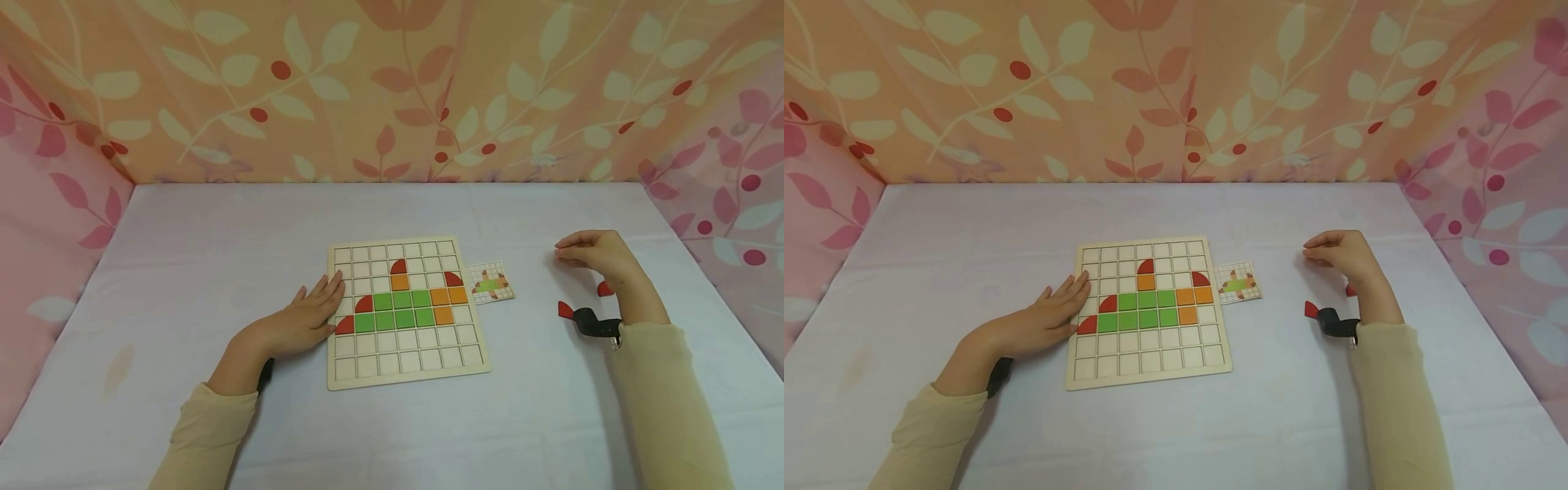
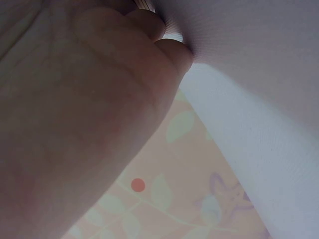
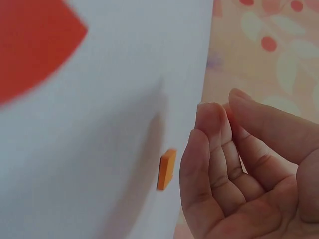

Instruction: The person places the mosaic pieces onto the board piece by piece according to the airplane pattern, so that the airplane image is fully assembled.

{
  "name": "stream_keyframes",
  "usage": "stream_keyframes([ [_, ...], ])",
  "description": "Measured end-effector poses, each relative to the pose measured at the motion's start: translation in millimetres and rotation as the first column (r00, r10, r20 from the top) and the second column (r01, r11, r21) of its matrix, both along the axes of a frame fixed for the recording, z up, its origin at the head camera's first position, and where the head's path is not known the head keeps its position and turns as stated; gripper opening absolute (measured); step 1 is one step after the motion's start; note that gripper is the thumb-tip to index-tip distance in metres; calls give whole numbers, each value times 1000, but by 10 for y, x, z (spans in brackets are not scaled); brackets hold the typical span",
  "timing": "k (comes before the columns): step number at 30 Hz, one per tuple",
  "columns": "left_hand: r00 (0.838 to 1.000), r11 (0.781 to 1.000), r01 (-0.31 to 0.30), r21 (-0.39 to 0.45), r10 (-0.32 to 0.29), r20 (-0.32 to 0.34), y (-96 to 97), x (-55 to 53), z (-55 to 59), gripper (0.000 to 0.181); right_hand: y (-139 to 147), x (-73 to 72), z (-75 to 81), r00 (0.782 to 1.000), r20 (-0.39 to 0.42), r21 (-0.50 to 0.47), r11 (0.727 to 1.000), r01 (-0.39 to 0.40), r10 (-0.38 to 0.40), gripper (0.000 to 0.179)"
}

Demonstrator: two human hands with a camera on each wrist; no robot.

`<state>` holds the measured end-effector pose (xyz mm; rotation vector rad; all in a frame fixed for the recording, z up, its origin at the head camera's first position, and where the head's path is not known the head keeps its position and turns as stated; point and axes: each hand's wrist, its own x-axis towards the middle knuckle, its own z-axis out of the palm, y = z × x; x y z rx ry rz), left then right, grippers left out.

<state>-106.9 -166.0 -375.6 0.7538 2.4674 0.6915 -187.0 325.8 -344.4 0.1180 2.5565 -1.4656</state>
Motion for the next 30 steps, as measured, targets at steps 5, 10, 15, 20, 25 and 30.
stream_keyframes([
  [5,1000,1000,-1,0,1,0,3,1,7,64,158,-56,-10,998,10,-41,997,63,-63,8],
  [10,1000,1000,-4,1,4,7,10,1,16,64,242,-100,-20,990,53,0,992,128,-128,5],
  [15,1000,1000,-3,-9,3,2,11,-1,3,66,308,-141,-43,975,95,80,978,194,-201,12],
  [20,1000,1000,0,-11,0,-4,8,-10,-9,67,360,-201,-85,960,111,113,963,245,-258,6],
  [25,1000,1000,0,-5,0,-2,8,-8,-14,67,389,-268,-131,958,112,150,957,246,-264,8],
  [30,1000,1000,-2,-1,2,-4,4,-5,-20,66,381,-306,-166,959,107,261,938,226,-261,40],
])
